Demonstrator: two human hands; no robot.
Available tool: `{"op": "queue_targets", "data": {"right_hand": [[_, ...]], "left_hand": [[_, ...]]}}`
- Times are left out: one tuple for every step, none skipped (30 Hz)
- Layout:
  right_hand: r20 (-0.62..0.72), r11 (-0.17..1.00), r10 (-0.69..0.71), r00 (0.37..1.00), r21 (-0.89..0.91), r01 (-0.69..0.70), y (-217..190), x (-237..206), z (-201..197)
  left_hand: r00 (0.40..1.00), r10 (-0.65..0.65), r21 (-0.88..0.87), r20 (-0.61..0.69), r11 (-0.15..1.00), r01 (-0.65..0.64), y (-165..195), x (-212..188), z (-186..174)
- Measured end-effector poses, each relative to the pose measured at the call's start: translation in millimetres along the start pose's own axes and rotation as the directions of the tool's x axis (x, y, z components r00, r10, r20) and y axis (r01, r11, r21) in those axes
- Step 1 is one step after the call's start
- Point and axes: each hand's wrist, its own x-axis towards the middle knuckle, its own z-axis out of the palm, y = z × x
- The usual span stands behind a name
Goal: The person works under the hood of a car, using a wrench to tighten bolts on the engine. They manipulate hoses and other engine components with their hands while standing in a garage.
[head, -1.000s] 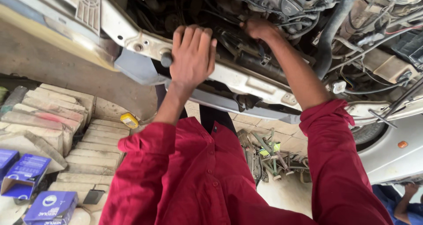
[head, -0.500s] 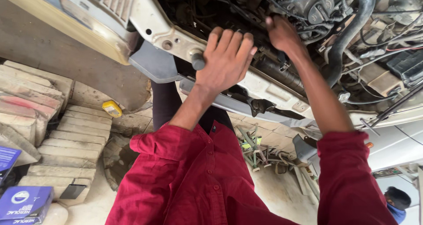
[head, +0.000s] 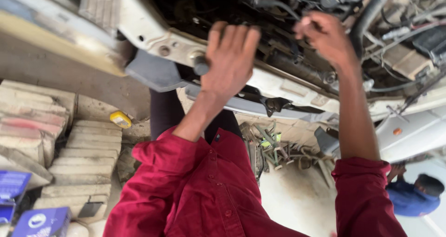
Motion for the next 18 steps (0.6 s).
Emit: {"op": "queue_targets", "data": {"right_hand": [[0.04,0.996,0.002,0.999,0.092,-0.005,-1.3,-3.8,2.4],[0.079,0.983,-0.004,0.997,0.185,-0.011,-3.1,-4.8,7.2],[0.068,0.982,-0.116,0.991,0.155,0.104,-5.9,-2.6,14.6],[0.061,0.969,-0.225,0.973,0.122,0.216,-9.0,2.8,23.6],[-0.007,0.965,-0.263,0.965,-0.02,0.263,-12.9,11.8,33.6],[-0.062,0.94,-0.312,0.948,-0.164,0.298,-16.9,23.2,43.9],[-0.049,0.964,-0.26,0.964,-0.071,0.256,-21.3,37.0,53.3],[-0.028,0.976,-0.216,0.976,0.024,0.217,-25.3,50.8,61.6],[-0.076,0.972,-0.235,0.969,0.013,0.236,-28.8,64.4,68.2],[-0.122,0.968,-0.25,0.961,0.002,0.252,-31.4,75.5,73.3],[-0.167,0.964,-0.264,0.95,-0.012,0.266,-32.7,83.7,76.1],[-0.181,0.969,-0.233,0.955,0.041,0.244,-32.9,88.3,77.5],[-0.19,0.971,-0.199,0.961,0.093,0.22,-31.9,88.9,77.0],[-0.192,0.971,-0.164,0.968,0.142,0.193,-30.0,86.4,75.7],[-0.182,0.966,-0.156,0.971,0.176,0.188,-27.6,80.7,73.3],[-0.169,0.96,-0.152,0.974,0.21,0.186,-24.6,73.3,71.0],[-0.155,0.954,-0.145,0.977,0.241,0.18,-21.9,65.0,68.6],[-0.146,0.944,-0.151,0.978,0.272,0.187,-19.4,57.4,66.8]], "left_hand": [[1.0,-0.015,0.001,0.024,1.0,0.015,2.8,1.3,0.0],[0.998,-0.03,0.005,0.048,1.0,0.03,5.5,2.8,-0.6],[0.993,-0.08,-0.008,0.082,0.997,0.08,8.9,5.3,-1.1],[0.985,-0.126,-0.018,0.12,0.991,0.13,12.2,8.1,-1.5],[0.972,-0.175,-0.022,0.159,0.983,0.18,15.1,11.3,-1.9],[0.974,-0.184,-0.042,0.131,0.981,0.191,17.6,14.6,-1.7],[0.975,-0.196,-0.057,0.102,0.978,0.202,18.8,18.5,-1.3],[0.975,-0.211,-0.068,0.069,0.974,0.216,20.0,21.7,-0.1],[0.983,-0.178,-0.042,0.04,0.983,0.179,20.3,24.8,1.2],[0.989,-0.145,-0.017,0.016,0.989,0.145,20.5,26.5,2.8],[0.994,-0.111,0.006,-0.009,0.994,0.111,20.4,27.6,4.4],[0.997,-0.078,0.045,0.0,0.996,0.078,19.9,27.3,5.7],[0.999,-0.047,0.081,0.012,0.996,0.046,19.5,26.4,6.9],[0.999,-0.023,0.114,0.026,0.993,0.02,18.8,24.5,7.5],[1.0,-0.002,0.065,0.017,0.998,0.001,17.9,22.7,7.7],[1.0,0.015,0.021,0.005,1.0,-0.015,16.7,20.7,7.4],[0.999,0.031,-0.027,-0.009,0.999,-0.031,15.8,19.1,6.9],[1.0,0.027,-0.027,0.007,0.999,-0.027,15.1,18.3,6.4]]}}
